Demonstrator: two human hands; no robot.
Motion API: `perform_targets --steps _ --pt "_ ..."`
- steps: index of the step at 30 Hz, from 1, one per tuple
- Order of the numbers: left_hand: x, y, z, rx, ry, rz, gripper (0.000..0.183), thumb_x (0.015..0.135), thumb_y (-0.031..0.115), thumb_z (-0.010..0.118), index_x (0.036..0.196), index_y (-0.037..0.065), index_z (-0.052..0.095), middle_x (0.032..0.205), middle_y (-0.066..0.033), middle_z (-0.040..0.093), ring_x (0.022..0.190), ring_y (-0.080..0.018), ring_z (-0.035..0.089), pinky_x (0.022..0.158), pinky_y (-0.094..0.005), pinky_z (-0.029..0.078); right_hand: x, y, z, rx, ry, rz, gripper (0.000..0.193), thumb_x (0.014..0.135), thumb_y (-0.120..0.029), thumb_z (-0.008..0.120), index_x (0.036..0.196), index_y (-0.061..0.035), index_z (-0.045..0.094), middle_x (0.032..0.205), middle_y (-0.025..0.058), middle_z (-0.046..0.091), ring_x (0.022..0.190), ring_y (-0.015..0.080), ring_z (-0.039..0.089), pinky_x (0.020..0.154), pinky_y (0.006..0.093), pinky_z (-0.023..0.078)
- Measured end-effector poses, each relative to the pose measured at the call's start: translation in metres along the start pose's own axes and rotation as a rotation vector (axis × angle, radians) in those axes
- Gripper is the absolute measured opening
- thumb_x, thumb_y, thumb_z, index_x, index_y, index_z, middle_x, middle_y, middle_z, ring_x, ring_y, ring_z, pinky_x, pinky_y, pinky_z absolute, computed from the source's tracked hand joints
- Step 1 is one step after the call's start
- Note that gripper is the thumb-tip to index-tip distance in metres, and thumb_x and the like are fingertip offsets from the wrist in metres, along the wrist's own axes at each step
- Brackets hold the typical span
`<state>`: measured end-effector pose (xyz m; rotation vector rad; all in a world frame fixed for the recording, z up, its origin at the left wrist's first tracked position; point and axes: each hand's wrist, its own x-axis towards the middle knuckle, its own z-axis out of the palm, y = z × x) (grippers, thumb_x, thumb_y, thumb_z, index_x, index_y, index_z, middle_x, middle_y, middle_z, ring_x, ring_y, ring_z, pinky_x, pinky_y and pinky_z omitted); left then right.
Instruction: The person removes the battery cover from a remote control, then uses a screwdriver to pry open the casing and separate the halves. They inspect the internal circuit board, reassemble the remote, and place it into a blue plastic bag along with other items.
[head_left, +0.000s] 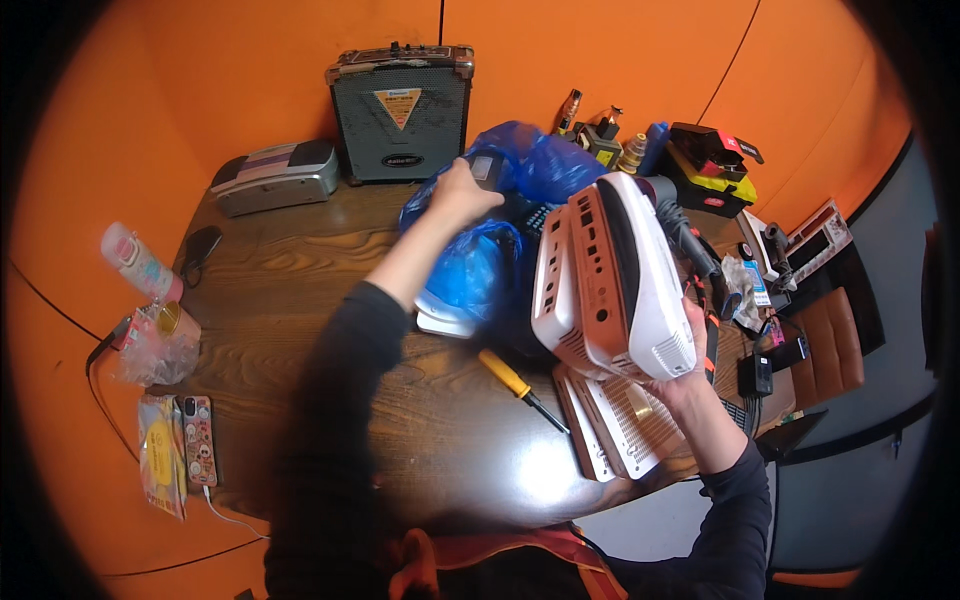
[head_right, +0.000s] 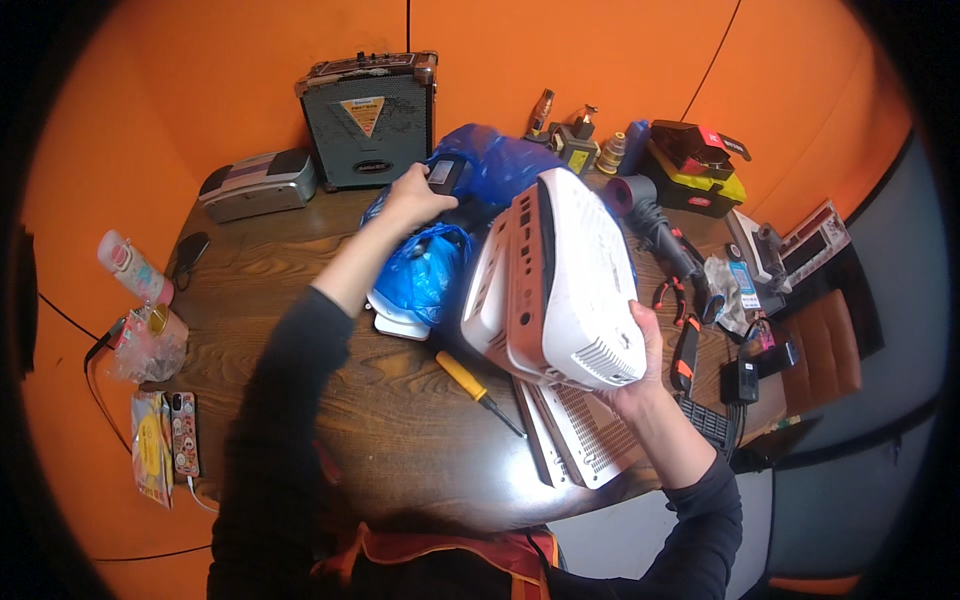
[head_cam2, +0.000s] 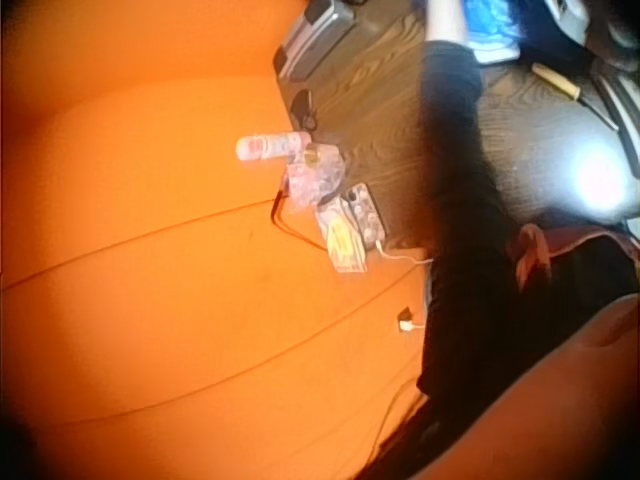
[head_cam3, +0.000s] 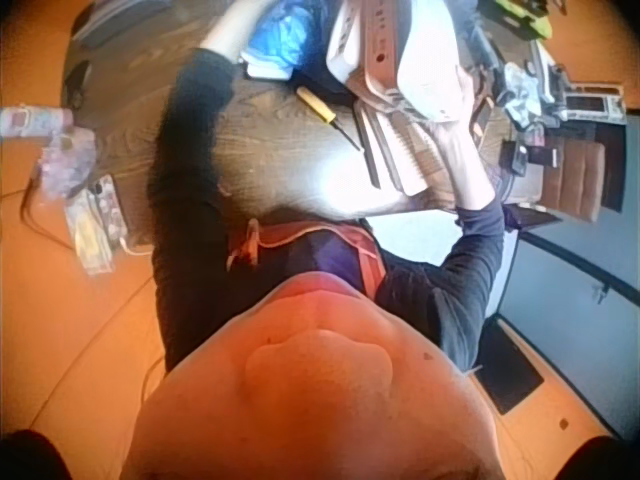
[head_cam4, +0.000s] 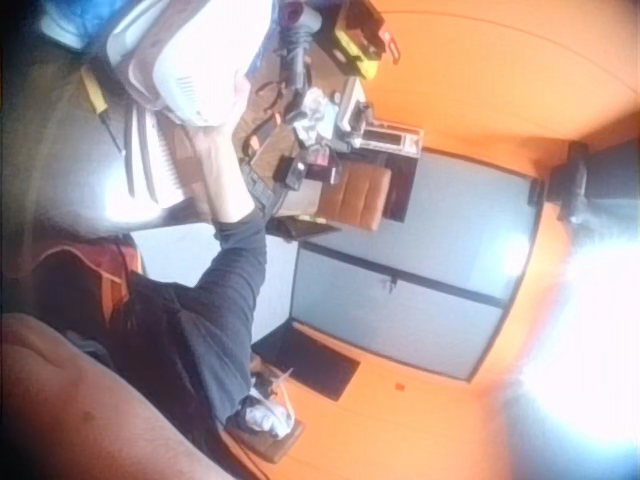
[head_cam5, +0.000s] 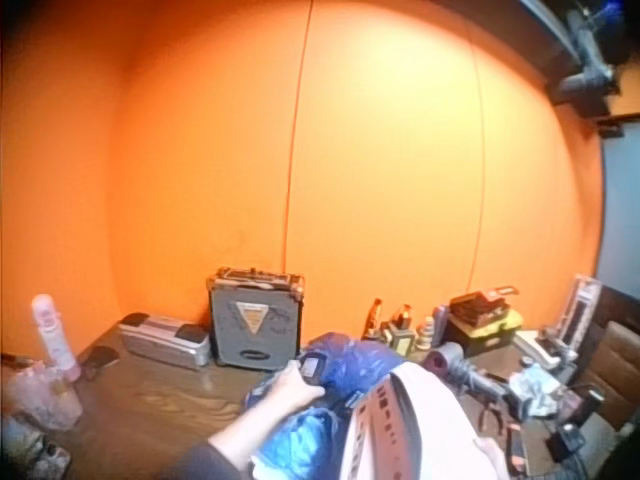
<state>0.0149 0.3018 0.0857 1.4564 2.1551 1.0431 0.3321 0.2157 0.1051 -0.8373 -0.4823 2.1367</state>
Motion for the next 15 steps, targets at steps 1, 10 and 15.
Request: perform_targets --steps 1,10,15 --pt "-0.004 -0.003 -0.018 -0.006 -0.079 0.056 0.064 0.054 0.026 0.074 0.106 -0.004 0.051 0.103 -0.0234 0.058 0.095 -0.0325 0.059 0.081 -0.0343 0.047 -0.002 -0.002 0.0 0.01 -0.058 0.007 0.065 0.072 -0.044 0.055 0.125 -0.0066 0.044 0.115 0.0146 0.055 0.098 0.0323 0.056 0.084 0.0515 0.046" --pt "-0.024 0.015 -0.032 -0.059 -0.718 0.272 0.065 0.067 0.016 0.064 0.124 -0.005 0.043 0.104 -0.0168 0.058 0.086 -0.0157 0.055 0.078 -0.0243 0.043 -0.02 -0.001 0.003 0.041 -0.035 -0.054 0.066 0.073 -0.05 0.053 0.125 -0.0091 0.044 0.112 0.0134 0.054 0.098 0.031 0.057 0.078 0.0487 0.049" --pt "-0.016 0.024 0.026 -0.121 -0.282 0.435 0.047 0.075 0.018 0.062 0.115 -0.003 0.052 0.108 -0.0179 0.058 0.095 -0.025 0.057 0.084 -0.0307 0.043 -0.034 -0.004 0.01 0.067 -0.013 -0.05 0.068 0.072 -0.054 0.054 0.124 -0.0104 0.045 0.112 0.0124 0.053 0.096 0.0291 0.056 0.077 0.0476 0.049"
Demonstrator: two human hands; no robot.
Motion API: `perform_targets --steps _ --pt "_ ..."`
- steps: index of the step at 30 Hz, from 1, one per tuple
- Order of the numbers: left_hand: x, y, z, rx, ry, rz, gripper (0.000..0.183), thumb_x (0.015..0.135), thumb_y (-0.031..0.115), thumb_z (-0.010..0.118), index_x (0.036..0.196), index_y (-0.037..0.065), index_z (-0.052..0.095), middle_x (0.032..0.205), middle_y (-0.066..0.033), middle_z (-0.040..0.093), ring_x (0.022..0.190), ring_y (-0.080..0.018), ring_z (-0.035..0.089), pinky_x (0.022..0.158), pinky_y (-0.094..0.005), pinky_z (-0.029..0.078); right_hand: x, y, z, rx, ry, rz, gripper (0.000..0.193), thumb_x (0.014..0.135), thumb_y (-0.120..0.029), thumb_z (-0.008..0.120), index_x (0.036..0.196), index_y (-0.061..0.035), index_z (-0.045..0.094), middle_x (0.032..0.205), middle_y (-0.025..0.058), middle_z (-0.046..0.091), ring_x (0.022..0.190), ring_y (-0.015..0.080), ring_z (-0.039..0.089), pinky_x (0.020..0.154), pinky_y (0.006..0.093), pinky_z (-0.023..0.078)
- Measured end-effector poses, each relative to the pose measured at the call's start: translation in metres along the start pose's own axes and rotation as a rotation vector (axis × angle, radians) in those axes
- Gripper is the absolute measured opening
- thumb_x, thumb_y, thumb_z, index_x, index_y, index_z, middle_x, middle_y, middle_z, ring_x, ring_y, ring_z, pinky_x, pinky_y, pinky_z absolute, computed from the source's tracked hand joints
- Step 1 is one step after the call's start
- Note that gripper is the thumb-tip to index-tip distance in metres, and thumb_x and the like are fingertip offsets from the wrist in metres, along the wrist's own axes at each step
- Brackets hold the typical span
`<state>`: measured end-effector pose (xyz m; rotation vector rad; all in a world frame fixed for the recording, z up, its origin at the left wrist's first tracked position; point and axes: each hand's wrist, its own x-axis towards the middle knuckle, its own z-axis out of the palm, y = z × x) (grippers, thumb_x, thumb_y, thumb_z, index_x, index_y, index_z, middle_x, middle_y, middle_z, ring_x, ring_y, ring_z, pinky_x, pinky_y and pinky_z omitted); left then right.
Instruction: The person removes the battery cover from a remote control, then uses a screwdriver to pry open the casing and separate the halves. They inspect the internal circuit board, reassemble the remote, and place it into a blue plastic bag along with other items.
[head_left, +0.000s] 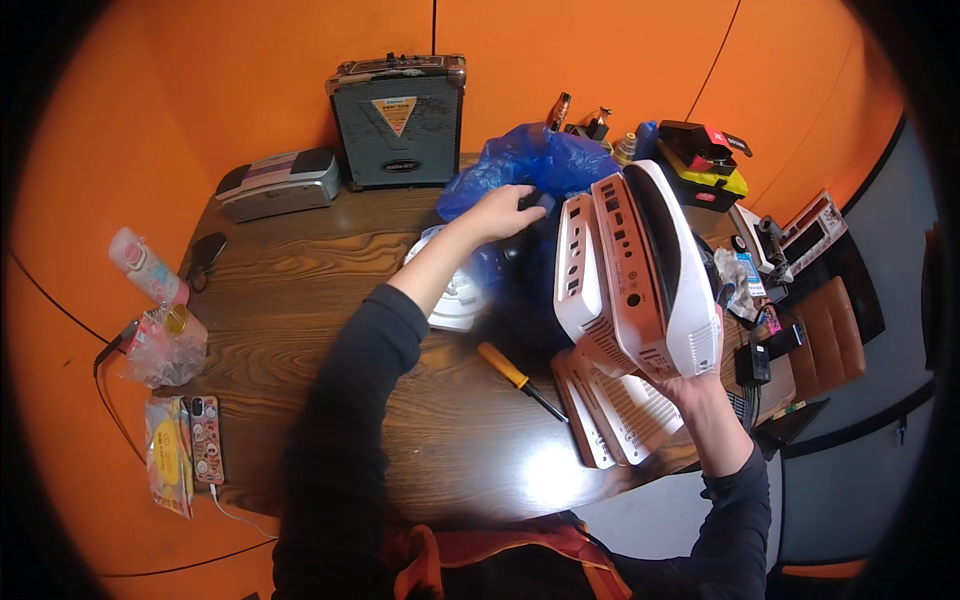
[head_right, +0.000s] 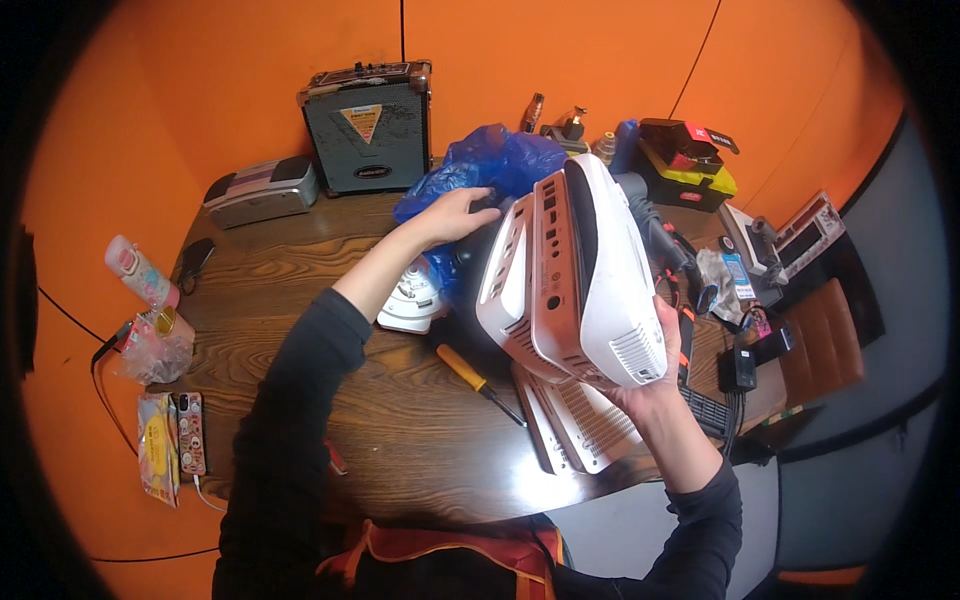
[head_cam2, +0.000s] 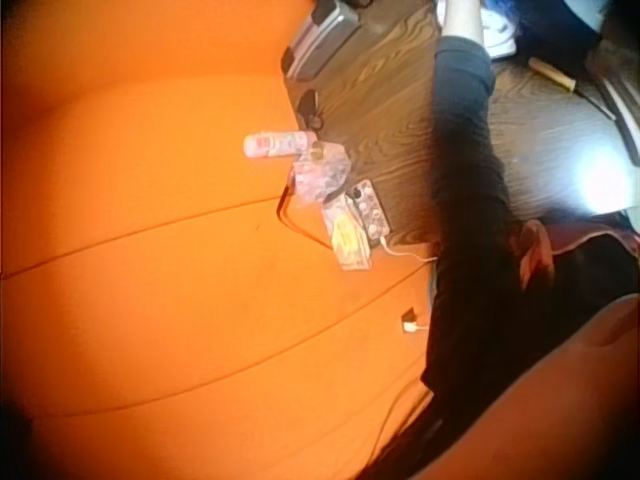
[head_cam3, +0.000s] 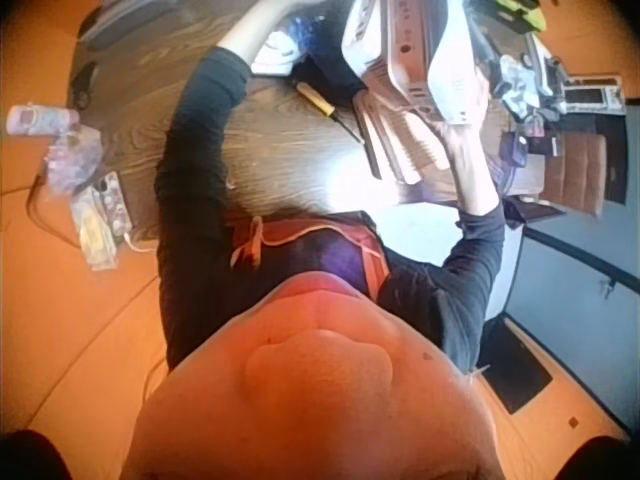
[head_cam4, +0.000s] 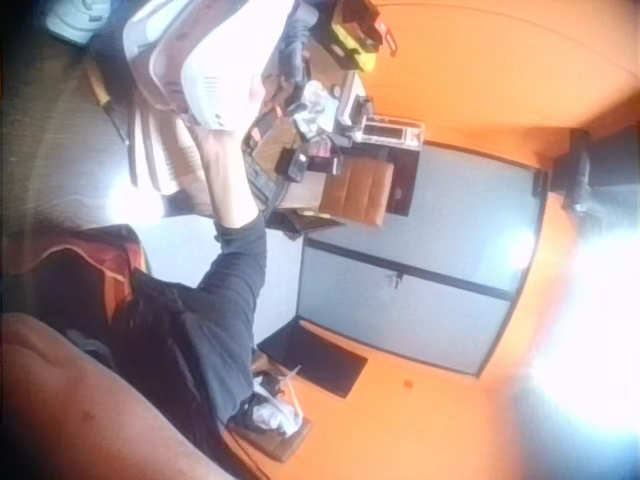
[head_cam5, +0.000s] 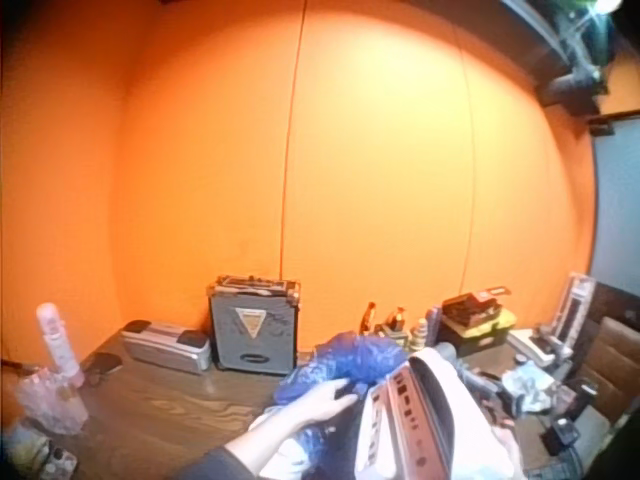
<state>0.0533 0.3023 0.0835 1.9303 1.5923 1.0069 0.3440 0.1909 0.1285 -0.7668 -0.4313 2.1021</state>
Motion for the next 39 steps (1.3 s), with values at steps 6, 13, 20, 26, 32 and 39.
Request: perform_targets --steps 6,13,20,26,32,39 --pt "-0.033 -0.024 -0.018 0.788 0.382 -0.127 0.02 0.071 0.008 0.058 0.089 0.002 0.064 0.136 -0.0257 0.029 0.128 -0.0386 0.023 0.102 -0.0557 0.02 0.006 0.001 0.024 -0.04 -0.091 -0.026 0.066 0.075 -0.051 0.051 0.126 -0.0098 0.043 0.114 0.0125 0.054 0.098 0.0299 0.057 0.077 0.0518 0.048" --pt "-0.013 -0.107 -0.045 -1.025 0.496 -0.742 0.028 0.079 0.013 0.048 0.092 -0.007 0.06 0.094 -0.017 0.061 0.078 -0.0239 0.061 0.065 -0.0362 0.047 0.068 0.022 0.082 -0.096 -0.501 0.072 0.06 0.078 -0.033 0.055 0.126 0.0001 0.038 0.119 0.0187 0.051 0.105 0.0298 0.053 0.091 0.0437 0.042" --pt "-0.042 -0.093 -0.036 -0.196 0.478 -0.252 0.043 0.07 -0.003 0.055 0.113 -0.003 0.055 0.108 -0.0178 0.06 0.099 -0.0228 0.059 0.081 -0.0295 0.047 0.08 0.032 0.061 -0.275 -0.208 0.063 0.05 0.077 -0.021 0.057 0.119 0.0032 0.045 0.11 0.0172 0.057 0.096 0.0252 0.059 0.088 0.0357 0.045" --pt "-0.069 0.001 -0.042 0.037 0.65 0.414 0.047 0.067 -0.013 0.047 0.109 0.003 0.059 0.112 -0.013 0.057 0.105 -0.026 0.055 0.09 -0.0313 0.043 0.067 0.0 0.042 -0.416 -0.162 0.033 0.06 0.074 -0.034 0.057 0.122 0.0003 0.044 0.114 0.0175 0.055 0.1 0.0263 0.056 0.088 0.0412 0.043" --pt "-0.085 0.018 -0.034 0.237 0.554 0.603 0.036 0.066 -0.013 0.048 0.093 0.006 0.062 0.099 -0.008 0.062 0.087 -0.0244 0.062 0.075 -0.0312 0.051 0.093 -0.024 0.058 -0.508 0.114 0.081 0.052 0.077 -0.043 0.051 0.118 -0.0099 0.052 0.119 0.0117 0.054 0.107 0.0278 0.05 0.089 0.0499 0.035" --pt "-0.1 0.027 -0.006 0.451 0.064 0.314 0.028 0.075 0.001 0.049 0.102 0.007 0.052 0.11 -0.0127 0.056 0.092 -0.0329 0.058 0.079 -0.0403 0.047 0.153 -0.027 0.064 -0.55 0.287 -0.102 0.06 0.077 -0.044 0.057 0.124 -0.0085 0.044 0.128 0.0113 0.043 0.108 0.031 0.049 0.089 0.0524 0.035"
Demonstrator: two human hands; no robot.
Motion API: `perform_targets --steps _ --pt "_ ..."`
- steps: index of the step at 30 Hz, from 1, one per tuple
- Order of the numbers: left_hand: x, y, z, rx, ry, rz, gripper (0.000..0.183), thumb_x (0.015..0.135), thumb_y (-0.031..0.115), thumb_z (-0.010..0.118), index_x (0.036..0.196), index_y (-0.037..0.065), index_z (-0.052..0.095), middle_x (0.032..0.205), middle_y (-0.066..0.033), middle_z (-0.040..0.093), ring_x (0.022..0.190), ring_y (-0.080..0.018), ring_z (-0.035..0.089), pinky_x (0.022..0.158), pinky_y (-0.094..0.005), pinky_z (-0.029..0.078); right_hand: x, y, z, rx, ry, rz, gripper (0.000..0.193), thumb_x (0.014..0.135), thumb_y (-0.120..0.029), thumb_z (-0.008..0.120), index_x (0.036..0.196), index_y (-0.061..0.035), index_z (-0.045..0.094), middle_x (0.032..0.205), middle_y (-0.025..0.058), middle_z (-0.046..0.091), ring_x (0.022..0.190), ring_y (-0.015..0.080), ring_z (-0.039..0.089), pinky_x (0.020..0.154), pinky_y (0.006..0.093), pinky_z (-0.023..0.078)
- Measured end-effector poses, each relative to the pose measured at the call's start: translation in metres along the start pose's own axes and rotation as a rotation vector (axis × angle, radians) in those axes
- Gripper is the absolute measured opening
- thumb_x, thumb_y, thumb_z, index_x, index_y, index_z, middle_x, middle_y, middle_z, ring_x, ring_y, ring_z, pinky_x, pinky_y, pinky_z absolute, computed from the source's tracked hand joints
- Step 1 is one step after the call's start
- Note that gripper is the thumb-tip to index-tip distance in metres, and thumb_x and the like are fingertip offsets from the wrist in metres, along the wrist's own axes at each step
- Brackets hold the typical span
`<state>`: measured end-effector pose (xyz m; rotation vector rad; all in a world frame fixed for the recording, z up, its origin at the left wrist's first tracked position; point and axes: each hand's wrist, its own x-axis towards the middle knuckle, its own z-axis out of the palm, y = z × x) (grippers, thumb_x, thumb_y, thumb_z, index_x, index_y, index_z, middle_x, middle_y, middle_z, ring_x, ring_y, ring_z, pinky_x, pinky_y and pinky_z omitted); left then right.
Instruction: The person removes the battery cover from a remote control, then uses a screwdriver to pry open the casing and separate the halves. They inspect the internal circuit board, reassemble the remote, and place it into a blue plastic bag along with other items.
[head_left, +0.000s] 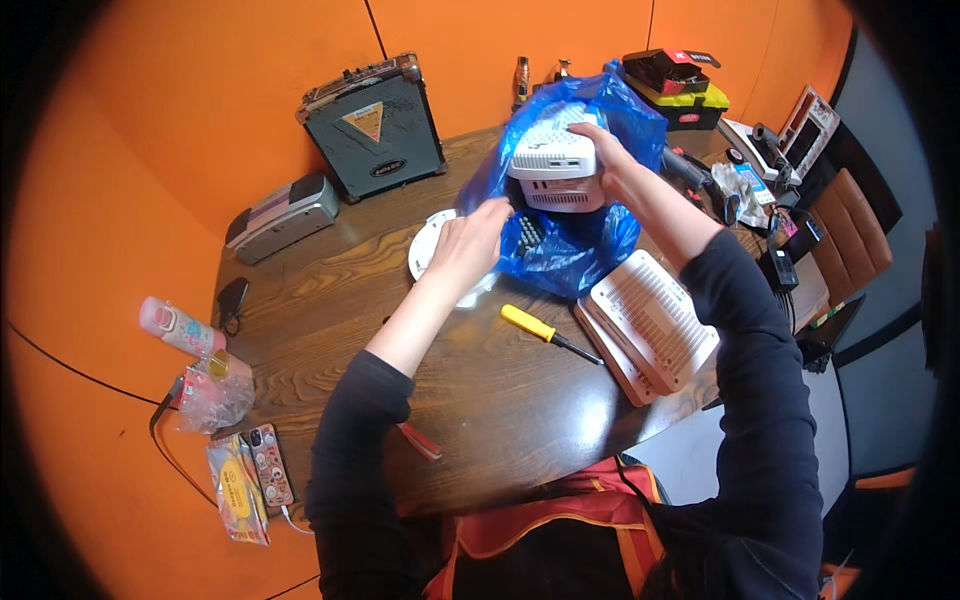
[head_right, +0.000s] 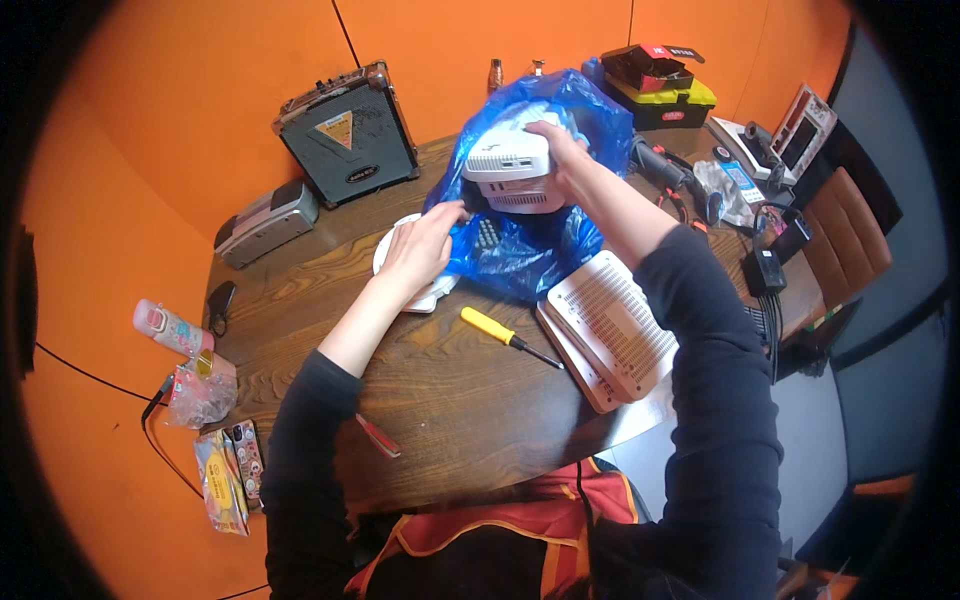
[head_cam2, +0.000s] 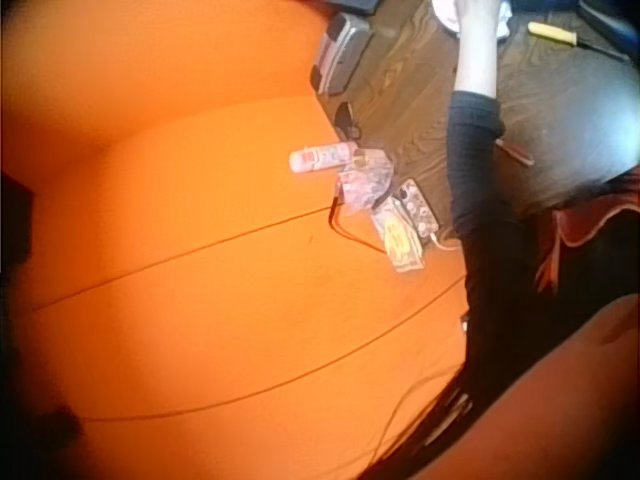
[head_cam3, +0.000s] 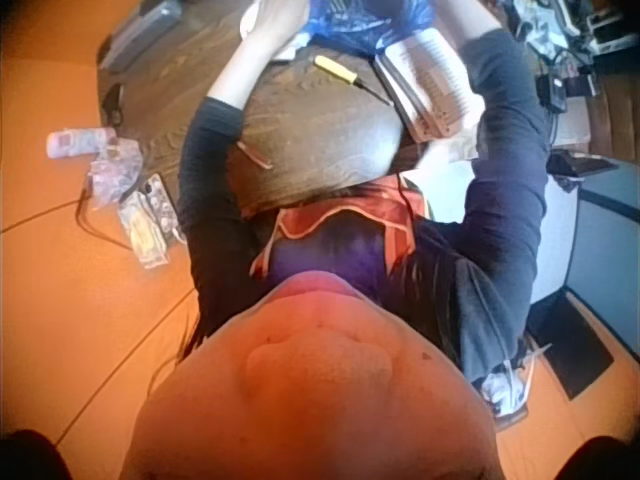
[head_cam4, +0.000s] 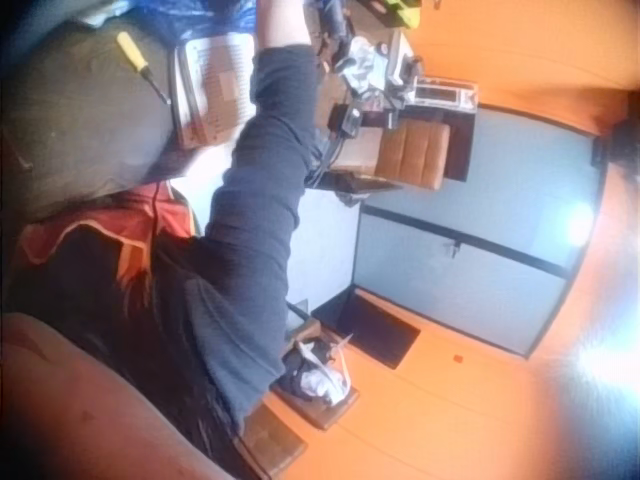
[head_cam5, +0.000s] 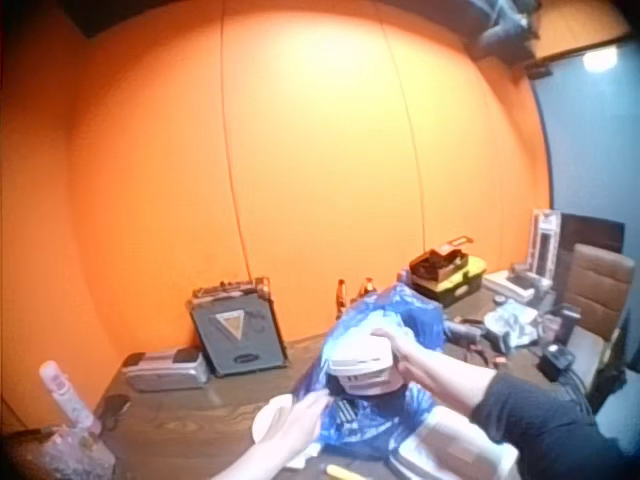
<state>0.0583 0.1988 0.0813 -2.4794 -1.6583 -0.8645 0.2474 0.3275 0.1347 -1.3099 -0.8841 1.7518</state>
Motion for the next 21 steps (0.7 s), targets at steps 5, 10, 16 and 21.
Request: perform_targets --steps 5,10,16,21 --pt "0.002 0.019 0.009 0.128 -0.245 -0.334 0.039 0.086 0.031 0.046 0.11 0.0 0.046 0.106 -0.0198 0.056 0.092 -0.0346 0.057 0.078 -0.043 0.045 0.019 0.019 -0.012 -0.381 0.06 -0.352 0.071 0.086 -0.049 0.045 0.139 -0.0085 0.022 0.143 0.0195 0.019 0.131 0.0359 0.019 0.1 0.05 0.026" --pt "-0.005 0.025 0.016 0.068 -0.259 -0.424 0.047 0.078 0.034 0.061 0.107 -0.002 0.054 0.094 -0.0207 0.061 0.09 -0.0336 0.058 0.076 -0.0401 0.047 -0.064 0.014 -0.119 -1.234 -0.139 -0.594 0.072 0.082 -0.041 0.058 0.132 0.0032 0.032 0.126 0.0208 0.046 0.114 0.0269 0.047 0.095 0.0333 0.037" --pt "-0.039 0.043 -0.005 -0.368 -0.176 0.078 0.016 0.067 0.0 0.056 0.082 0.002 0.06 0.089 -0.0101 0.06 0.09 -0.0281 0.057 0.072 -0.0334 0.046 -0.134 0.075 -0.196 -1.11 -0.257 -0.019 0.083 0.072 -0.055 0.064 0.124 0.005 0.043 0.11 0.0195 0.056 0.102 0.024 0.054 0.084 0.0319 0.044" --pt "-0.099 0.091 -0.009 -0.17 0.239 -0.086 0.053 0.071 0.0 0.06 0.122 0.001 0.047 0.135 -0.0205 0.025 0.121 -0.0329 0.036 0.093 -0.0399 0.039 -0.13 0.099 -0.211 -0.821 -0.38 0.045 0.076 0.073 -0.055 0.064 0.121 0.0006 0.049 0.1 0.009 0.059 0.09 0.0142 0.055 0.072 0.0229 0.044"
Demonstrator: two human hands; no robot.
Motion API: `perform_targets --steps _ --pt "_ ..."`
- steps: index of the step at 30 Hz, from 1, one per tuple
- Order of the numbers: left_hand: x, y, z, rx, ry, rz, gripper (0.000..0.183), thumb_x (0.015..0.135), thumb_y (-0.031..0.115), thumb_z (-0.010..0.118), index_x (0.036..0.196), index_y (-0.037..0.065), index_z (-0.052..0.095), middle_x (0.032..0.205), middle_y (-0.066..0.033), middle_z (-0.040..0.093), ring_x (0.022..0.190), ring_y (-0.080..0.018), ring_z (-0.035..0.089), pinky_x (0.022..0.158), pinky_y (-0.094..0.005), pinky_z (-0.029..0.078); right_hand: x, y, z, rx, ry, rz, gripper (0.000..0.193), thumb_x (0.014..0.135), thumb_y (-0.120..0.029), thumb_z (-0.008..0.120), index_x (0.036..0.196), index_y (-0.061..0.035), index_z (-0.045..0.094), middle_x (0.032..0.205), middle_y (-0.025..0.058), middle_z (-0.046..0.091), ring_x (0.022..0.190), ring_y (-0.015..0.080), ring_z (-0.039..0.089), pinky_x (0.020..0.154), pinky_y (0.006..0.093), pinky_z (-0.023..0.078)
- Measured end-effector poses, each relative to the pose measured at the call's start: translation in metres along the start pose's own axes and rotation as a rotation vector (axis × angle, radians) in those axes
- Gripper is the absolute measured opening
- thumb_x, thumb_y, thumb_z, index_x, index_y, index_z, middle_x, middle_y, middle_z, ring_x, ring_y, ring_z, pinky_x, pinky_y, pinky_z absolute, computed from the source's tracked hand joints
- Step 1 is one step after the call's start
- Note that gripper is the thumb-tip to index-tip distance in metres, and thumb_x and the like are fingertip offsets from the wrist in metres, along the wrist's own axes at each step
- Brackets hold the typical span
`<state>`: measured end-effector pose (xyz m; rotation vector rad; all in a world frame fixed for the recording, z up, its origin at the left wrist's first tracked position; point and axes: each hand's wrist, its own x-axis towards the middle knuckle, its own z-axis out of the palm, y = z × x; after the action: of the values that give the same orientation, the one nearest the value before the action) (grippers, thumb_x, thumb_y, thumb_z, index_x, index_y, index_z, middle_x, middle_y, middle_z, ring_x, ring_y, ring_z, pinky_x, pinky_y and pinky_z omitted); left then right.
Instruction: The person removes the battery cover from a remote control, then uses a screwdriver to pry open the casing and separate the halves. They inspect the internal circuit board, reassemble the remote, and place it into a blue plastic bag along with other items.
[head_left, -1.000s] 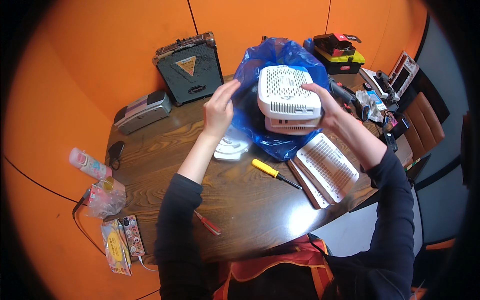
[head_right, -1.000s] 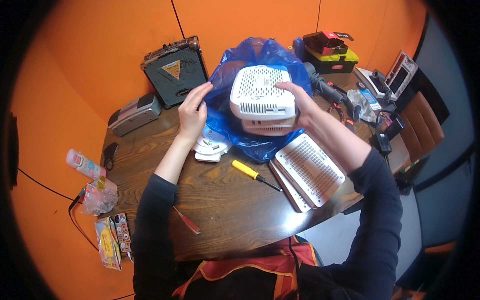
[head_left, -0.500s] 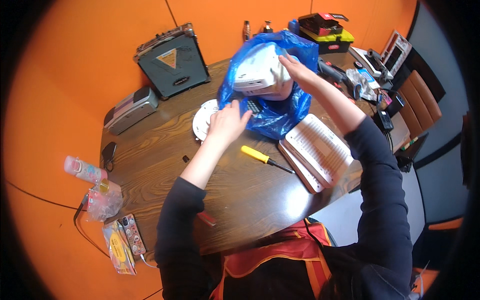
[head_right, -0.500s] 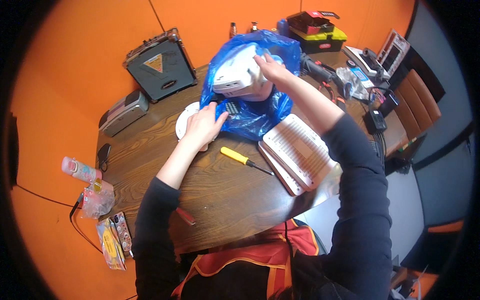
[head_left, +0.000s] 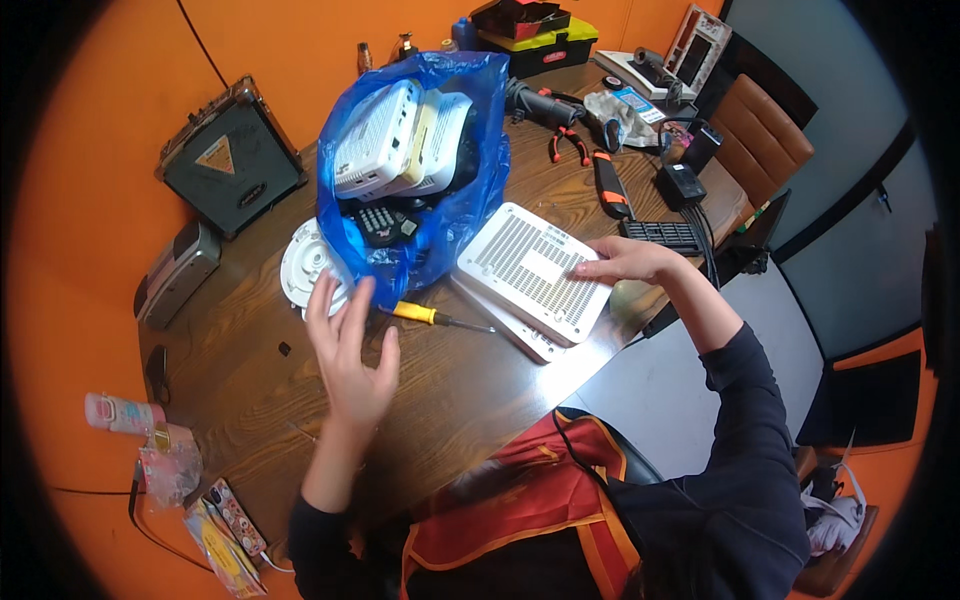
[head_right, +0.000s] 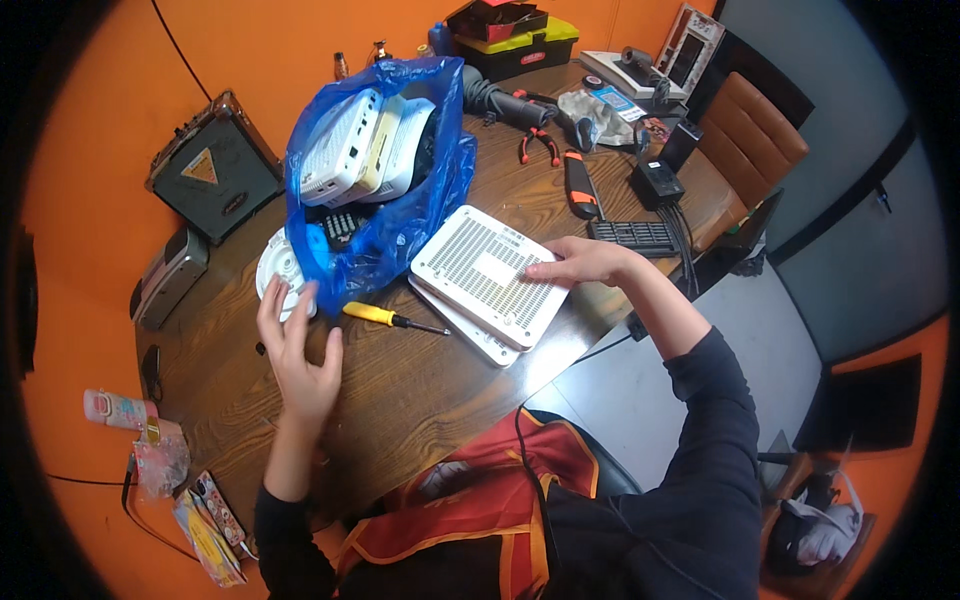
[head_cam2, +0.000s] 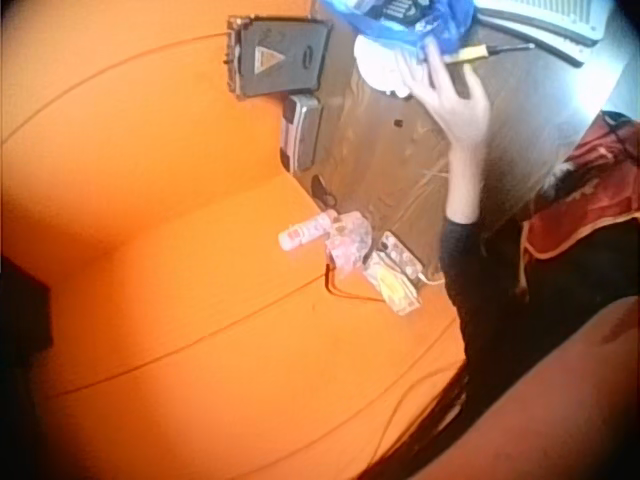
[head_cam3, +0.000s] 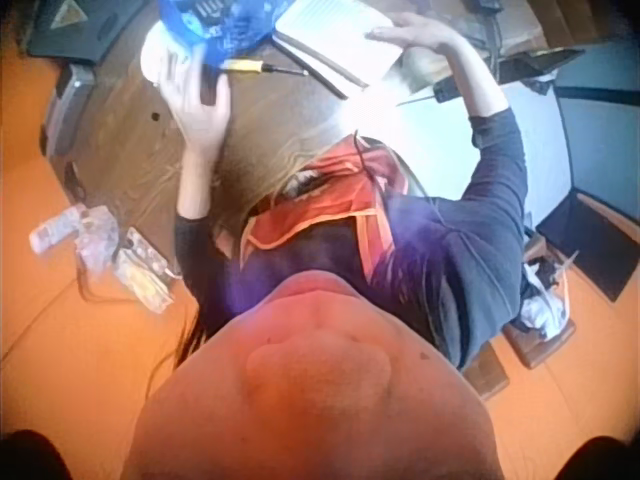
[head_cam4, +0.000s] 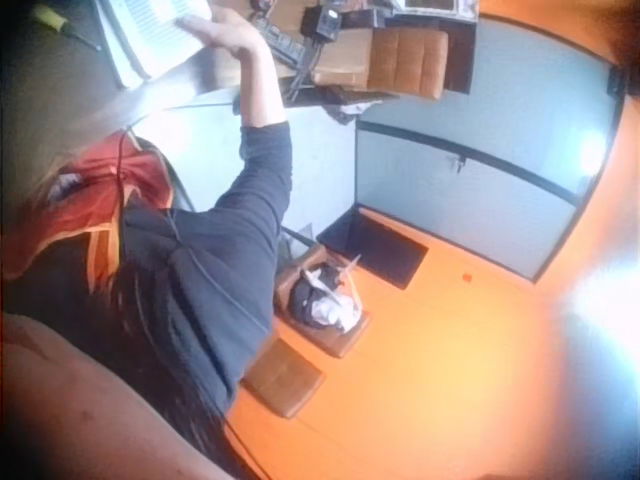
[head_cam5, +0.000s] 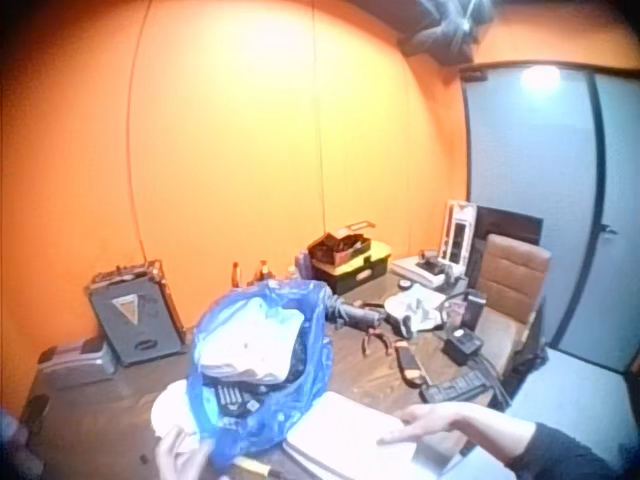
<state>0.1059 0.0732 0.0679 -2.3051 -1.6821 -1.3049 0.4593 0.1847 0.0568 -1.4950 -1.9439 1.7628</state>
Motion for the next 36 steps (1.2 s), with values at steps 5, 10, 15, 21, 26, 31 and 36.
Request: perform_targets --steps 5,10,15,21,26,31,36 --pt "-0.064 0.079 0.071 -0.672 -0.4 -0.328 0.077 0.08 0.01 0.058 0.137 -0.003 0.008 0.141 -0.022 0.014 0.129 -0.0318 0.023 0.101 -0.0375 0.029 0.012 0.002 0.011 0.254 0.004 0.003 0.059 0.084 -0.046 0.056 0.115 0.0036 0.051 0.093 0.0038 0.06 0.084 0.0069 0.055 0.067 0.0196 0.044" --pt "-0.062 0.112 0.117 -1.408 -0.352 -0.776 0.07 0.089 0.003 0.041 0.139 0.004 -0.008 0.145 -0.0148 0.007 0.135 -0.0197 0.007 0.108 -0.03 0.01 -0.001 0.004 0.031 0.226 0.147 0.04 0.045 0.091 -0.035 0.047 0.108 0.0048 0.056 0.082 0.0026 0.057 0.069 0.0085 0.046 0.06 0.0216 0.037" --pt "-0.058 0.118 0.116 -1.424 -0.343 -0.883 0.07 0.088 -0.001 0.041 0.14 0.007 -0.004 0.141 -0.0128 0.017 0.129 -0.0184 0.02 0.105 -0.0308 0.019 -0.014 0.0 0.039 0.166 0.235 0.081 0.053 0.086 -0.039 0.052 0.107 0.0096 0.055 0.09 0.0102 0.06 0.078 0.0112 0.055 0.066 0.0225 0.042" --pt "-0.064 0.113 0.123 -1.306 -0.353 -0.805 0.069 0.085 -0.005 0.043 0.14 0.005 0.002 0.139 -0.0127 0.023 0.129 -0.019 0.023 0.105 -0.0312 0.02 -0.008 0.009 0.047 0.738 0.107 -0.004 0.053 0.084 -0.032 0.057 0.118 0.0074 0.047 0.107 0.0162 0.059 0.093 0.0184 0.061 0.08 0.027 0.049" --pt "-0.05 0.103 0.093 -1.101 -0.691 -0.731 0.064 0.085 0.001 0.048 0.138 0.003 0.011 0.134 -0.0167 0.037 0.122 -0.0227 0.039 0.1 -0.0328 0.032 -0.024 0.025 0.042 0.809 0.098 -0.04 0.048 0.079 -0.021 0.058 0.115 0.0097 0.046 0.103 0.0178 0.059 0.087 0.0212 0.062 0.077 0.0282 0.051" --pt "-0.016 0.085 0.02 -0.184 -0.07 0.171 0.041 0.074 0.003 0.061 0.115 0.0 0.054 0.12 -0.0199 0.051 0.109 -0.0294 0.052 0.092 -0.0374 0.04 -0.057 0.0 0.015 0.9 0.57 -0.196 0.053 0.076 -0.024 0.059 0.116 0.0082 0.044 0.102 0.0191 0.059 0.087 0.0224 0.062 0.076 0.0293 0.051" --pt "0.037 0.052 0.014 0.341 0.104 0.01 0.063 0.072 0.007 0.065 0.128 0.003 0.038 0.1 -0.0164 0.057 0.101 -0.0292 0.054 0.1 -0.0463 0.027 -0.028 -0.072 -0.025 0.952 0.446 -0.715 0.052 0.079 -0.031 0.056 0.116 0.0037 0.045 0.104 0.0161 0.056 0.093 0.0229 0.059 0.083 0.0352 0.048"
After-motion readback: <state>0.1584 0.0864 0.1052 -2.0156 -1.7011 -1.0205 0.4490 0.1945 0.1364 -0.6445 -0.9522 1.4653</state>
